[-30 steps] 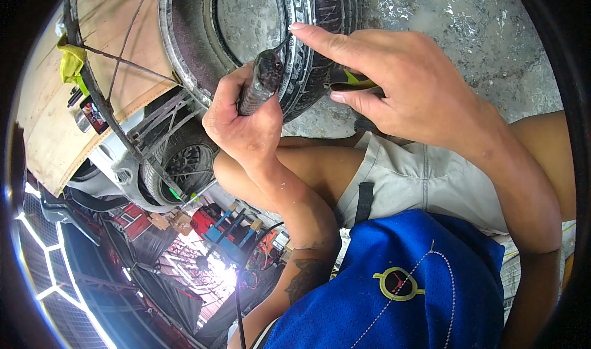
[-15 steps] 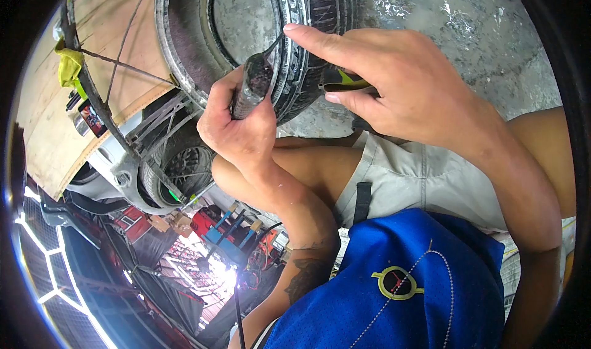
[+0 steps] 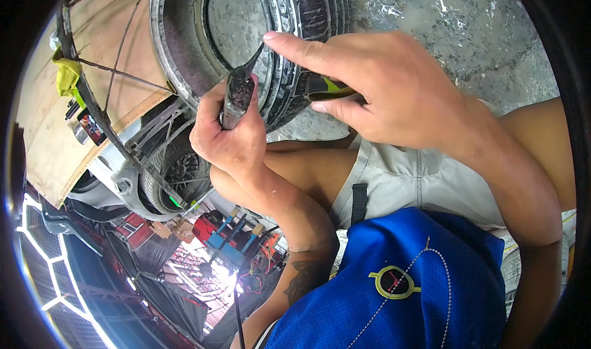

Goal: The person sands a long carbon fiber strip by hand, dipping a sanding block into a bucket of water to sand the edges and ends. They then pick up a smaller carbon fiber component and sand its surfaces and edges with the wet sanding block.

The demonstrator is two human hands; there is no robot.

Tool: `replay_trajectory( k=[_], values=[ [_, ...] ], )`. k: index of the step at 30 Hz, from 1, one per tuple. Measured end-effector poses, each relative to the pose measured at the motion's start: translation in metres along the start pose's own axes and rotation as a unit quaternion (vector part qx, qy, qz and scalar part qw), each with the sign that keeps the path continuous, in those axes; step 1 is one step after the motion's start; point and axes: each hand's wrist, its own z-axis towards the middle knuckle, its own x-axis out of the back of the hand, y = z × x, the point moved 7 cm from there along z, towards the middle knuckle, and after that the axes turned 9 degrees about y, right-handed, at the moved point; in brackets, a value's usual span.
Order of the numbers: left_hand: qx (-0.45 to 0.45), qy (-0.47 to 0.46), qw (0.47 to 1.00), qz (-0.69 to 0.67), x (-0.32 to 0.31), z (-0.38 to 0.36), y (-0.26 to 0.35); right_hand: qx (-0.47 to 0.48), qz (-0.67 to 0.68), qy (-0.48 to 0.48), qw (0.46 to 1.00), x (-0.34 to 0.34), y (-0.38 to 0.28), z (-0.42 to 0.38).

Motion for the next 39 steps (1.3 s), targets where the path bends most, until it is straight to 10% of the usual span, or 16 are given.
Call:
replay_trajectory(
  k=[39],
  values=[
    [0.071,0.009,0.997,-0.025,0.028,0.004,-0.002,0.074,0.077,-0.001,0.994,-0.001,-0.021,-0.008]
  ],
)
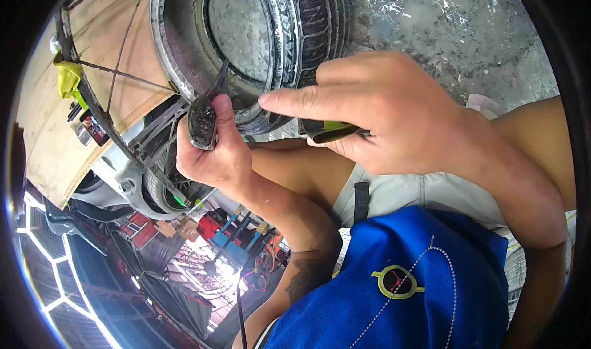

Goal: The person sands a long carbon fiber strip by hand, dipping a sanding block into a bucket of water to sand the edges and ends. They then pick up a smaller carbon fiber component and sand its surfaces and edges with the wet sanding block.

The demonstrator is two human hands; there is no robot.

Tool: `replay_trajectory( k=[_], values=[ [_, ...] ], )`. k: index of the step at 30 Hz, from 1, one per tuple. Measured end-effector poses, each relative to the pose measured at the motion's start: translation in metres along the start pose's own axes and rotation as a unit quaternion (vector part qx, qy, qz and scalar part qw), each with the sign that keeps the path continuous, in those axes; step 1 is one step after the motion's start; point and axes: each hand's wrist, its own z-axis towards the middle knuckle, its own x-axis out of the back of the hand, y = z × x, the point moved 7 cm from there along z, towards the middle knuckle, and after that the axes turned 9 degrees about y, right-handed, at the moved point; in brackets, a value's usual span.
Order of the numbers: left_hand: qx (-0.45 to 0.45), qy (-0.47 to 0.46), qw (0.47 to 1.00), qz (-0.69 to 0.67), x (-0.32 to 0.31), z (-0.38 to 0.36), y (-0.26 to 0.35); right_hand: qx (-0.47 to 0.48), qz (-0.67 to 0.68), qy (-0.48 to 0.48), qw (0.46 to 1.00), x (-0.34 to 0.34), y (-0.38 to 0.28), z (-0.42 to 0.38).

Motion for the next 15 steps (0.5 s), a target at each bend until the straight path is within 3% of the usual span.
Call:
replay_trajectory(
  k=[15],
  values=[
    [-0.018,-0.006,1.0,0.022,-0.0008,-0.0011,0.0028,-0.039,0.032,0.071,0.996,0.0054,0.006,0.0047]
  ],
)
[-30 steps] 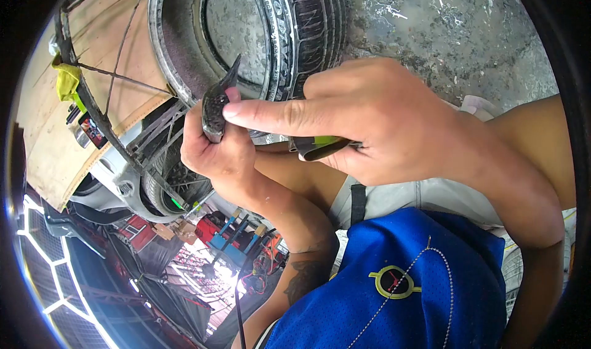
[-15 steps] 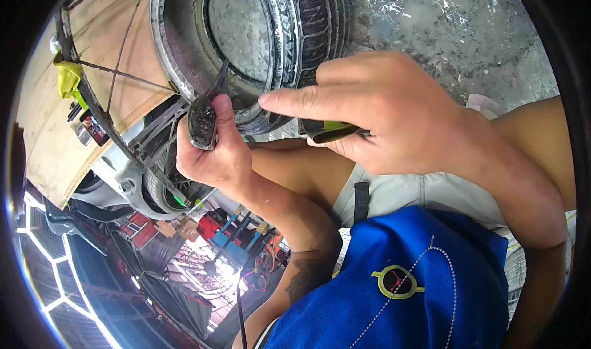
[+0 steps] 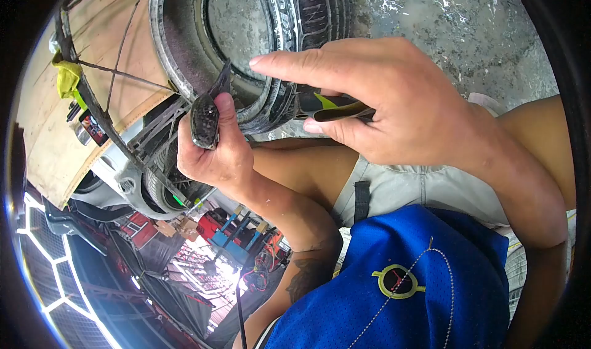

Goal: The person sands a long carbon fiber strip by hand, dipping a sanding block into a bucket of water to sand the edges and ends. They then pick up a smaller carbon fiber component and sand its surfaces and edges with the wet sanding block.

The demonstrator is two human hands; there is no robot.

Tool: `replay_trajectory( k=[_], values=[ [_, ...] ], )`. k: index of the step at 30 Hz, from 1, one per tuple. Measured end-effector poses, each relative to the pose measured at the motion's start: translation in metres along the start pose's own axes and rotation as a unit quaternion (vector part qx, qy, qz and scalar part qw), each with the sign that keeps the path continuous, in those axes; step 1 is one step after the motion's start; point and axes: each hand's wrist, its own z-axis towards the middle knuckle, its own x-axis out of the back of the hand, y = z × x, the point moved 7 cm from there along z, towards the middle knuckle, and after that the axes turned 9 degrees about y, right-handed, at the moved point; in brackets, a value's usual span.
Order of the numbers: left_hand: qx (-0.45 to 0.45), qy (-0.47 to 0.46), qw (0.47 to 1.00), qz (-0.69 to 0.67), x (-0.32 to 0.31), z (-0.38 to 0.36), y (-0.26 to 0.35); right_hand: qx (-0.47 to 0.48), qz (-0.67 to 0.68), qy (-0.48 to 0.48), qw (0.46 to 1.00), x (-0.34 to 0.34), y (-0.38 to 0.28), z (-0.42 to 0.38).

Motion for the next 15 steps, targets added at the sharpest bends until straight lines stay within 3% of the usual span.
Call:
replay_trajectory(
  k=[15],
  values=[
    [-0.012,-0.019,0.999,-0.041,-0.023,-0.005,-0.011,0.034,-0.021,-0.024,0.999,-0.004,-0.009,0.002]
  ],
)
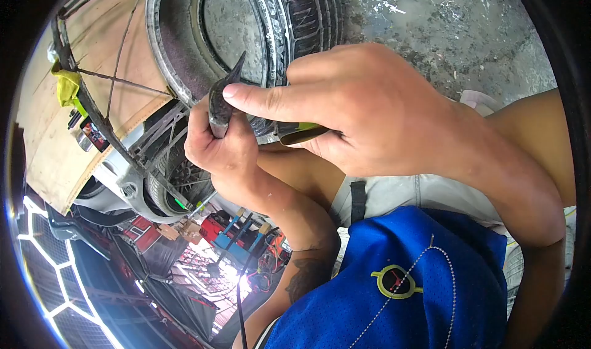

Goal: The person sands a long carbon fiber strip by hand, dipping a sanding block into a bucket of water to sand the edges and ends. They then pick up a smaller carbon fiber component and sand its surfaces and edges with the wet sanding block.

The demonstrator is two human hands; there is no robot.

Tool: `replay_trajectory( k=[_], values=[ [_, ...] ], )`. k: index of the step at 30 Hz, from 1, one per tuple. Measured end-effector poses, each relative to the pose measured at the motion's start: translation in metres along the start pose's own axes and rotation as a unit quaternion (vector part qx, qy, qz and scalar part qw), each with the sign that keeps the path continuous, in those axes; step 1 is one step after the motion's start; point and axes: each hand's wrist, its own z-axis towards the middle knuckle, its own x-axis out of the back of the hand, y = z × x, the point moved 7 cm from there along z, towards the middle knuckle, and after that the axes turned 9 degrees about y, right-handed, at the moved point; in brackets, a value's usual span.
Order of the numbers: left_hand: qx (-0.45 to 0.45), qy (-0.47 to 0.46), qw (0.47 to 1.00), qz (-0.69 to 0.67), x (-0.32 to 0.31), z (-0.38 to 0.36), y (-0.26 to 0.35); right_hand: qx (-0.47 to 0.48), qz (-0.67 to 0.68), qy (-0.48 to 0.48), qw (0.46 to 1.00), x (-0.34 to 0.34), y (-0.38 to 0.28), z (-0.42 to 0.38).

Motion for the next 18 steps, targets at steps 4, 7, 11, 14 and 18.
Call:
replay_trajectory(
  k=[4,7,11,14,18],
  values=[
    [0.004,-0.006,1.0,0.011,-0.0062,0.0005,-0.0002,0.0,-0.003,-0.009,1.0,0.0025,0.0005,-0.0022],
    [0.014,-0.005,1.0,0.008,-0.0075,-0.0001,0.0007,-0.002,0.001,-0.017,1.0,0.004,0.0012,-0.0041],
    [0.013,-0.001,1.0,0.018,-0.0079,0.0004,0.0017,-0.027,0.022,-0.011,0.999,0.0051,0.0041,-0.0035],
    [0.024,0.001,1.0,0.016,-0.0085,0.0,0.0016,-0.031,-0.016,-0.013,0.999,0.0071,0.0067,-0.0008],
    [0.02,-0.002,1.0,0.004,-0.0104,-0.0017,-0.0014,-0.014,-0.018,-0.009,1.0,0.003,0.0083,-0.0015]
  ],
)
